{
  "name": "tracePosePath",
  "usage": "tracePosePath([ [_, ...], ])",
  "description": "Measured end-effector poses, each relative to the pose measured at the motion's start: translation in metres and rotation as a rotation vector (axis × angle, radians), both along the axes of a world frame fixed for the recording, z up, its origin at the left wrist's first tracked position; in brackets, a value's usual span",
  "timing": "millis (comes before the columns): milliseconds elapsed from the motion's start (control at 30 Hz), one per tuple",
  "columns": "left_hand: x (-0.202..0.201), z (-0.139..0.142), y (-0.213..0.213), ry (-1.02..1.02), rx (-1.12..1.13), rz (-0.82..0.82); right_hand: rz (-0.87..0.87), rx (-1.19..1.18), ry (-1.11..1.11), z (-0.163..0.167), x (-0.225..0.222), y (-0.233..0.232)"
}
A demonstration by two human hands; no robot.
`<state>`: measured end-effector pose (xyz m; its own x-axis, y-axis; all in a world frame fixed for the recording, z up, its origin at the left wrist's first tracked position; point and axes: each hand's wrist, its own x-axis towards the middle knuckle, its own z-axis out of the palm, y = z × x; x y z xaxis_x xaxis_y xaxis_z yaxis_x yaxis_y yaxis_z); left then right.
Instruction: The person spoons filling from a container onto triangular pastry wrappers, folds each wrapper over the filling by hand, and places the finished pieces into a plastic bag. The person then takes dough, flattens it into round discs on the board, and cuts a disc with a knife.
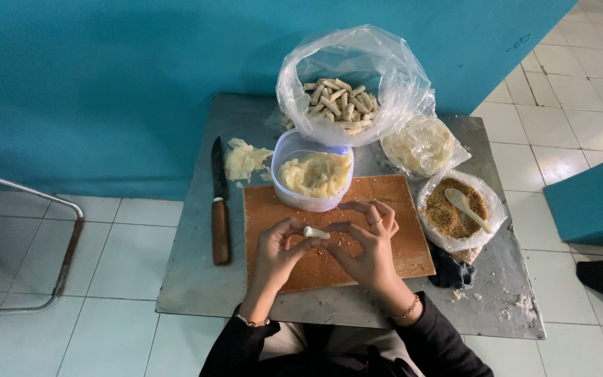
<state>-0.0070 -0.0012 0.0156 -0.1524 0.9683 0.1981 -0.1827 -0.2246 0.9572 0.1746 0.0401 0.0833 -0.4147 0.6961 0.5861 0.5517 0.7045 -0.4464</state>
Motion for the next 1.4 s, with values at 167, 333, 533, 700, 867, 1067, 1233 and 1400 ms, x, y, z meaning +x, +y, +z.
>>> tracePosePath([
  [167, 0.001, -0.001, 0.005, 0.13, 0.002, 0.097, 0.16, -0.004, -0.253, 0.029, 0.016, 0.035],
  [333, 0.0, 0.006, 0.01, 0.195, -0.065, 0.152, -0.085, 0.062, -0.339, 0.064, 0.022, 0.081],
  [533, 0.003, 0.009, 0.009, 0.226, -0.053, 0.184, -0.285, 0.148, -0.022, 0.066, 0.025, 0.113],
  [700, 0.005, 0.007, 0.011, 0.275, 0.031, 0.192, -0.297, 0.062, -0.006, 0.05, 0.077, 0.132],
  [867, 0.004, 0.005, 0.011, 0.292, 0.004, 0.174, -0.492, -0.064, -0.117, 0.018, 0.121, 0.166],
  [1067, 0.006, 0.004, 0.011, 0.252, -0.027, 0.142, -0.39, -0.164, -0.263, -0.015, 0.126, 0.204],
  [1233, 0.006, 0.004, 0.01, 0.27, -0.008, 0.141, -0.486, -0.176, -0.401, -0.027, 0.093, 0.207],
  [1400, 0.006, 0.005, 0.008, 0.273, -0.005, 0.147, -0.611, -0.314, -0.463, -0.025, 0.076, 0.205],
])
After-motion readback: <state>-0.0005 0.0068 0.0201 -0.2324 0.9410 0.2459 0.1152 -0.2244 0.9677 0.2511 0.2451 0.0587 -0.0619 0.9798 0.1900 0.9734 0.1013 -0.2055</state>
